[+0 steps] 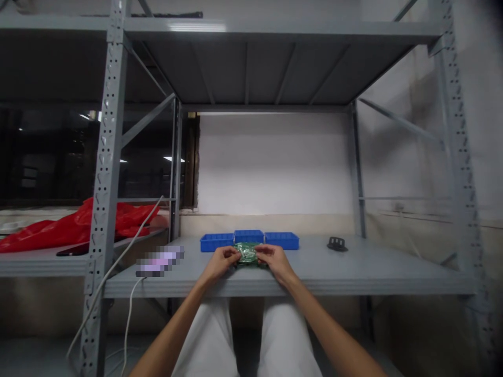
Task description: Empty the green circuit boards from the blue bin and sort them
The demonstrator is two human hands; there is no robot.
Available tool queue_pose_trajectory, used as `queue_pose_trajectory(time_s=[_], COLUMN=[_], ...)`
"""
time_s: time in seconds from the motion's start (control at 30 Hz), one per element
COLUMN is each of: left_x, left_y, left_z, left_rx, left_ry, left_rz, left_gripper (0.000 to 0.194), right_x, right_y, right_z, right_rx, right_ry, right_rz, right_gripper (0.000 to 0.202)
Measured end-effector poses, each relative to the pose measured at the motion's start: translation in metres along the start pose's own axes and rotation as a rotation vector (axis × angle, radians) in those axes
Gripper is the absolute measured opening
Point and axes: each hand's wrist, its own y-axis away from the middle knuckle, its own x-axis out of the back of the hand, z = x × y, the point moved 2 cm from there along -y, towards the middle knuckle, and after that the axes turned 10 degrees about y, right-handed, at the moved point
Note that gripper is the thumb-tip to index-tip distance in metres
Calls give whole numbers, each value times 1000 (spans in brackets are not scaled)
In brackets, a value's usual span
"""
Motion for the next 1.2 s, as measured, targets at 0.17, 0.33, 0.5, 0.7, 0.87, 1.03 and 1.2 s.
queue_pose_trajectory(time_s=[0.17,0.33,0.5,0.7,0.87,1.03,1.2], left_x=[-1,0,1,1,-1,-1,0], left_y=[3,1,-2,-3,-1,0,-2], left_z=[5,3,2,0,2,3,0], left_rx=[-14,-30,-35,-29,-22,-18,-15], left_ry=[2,-22,-51,-66,-89,-88,-108], left_rz=[3,10,40,44,46,40,41], left_gripper=[40,40,40,38,34,30,29], right_x=[-1,0,4,3,12,31,37], right_y=[0,1,-22,-54,-38,-25,-13], right_z=[-1,4,2,-11,-1,2,-6], right_rx=[21,-31,-119,-149,-167,126,435], right_ry=[19,29,-26,-138,-25,354,840], right_rz=[-25,-18,54,27,-180,-93,-3], right_gripper=[28,15,8,27,31,20,13])
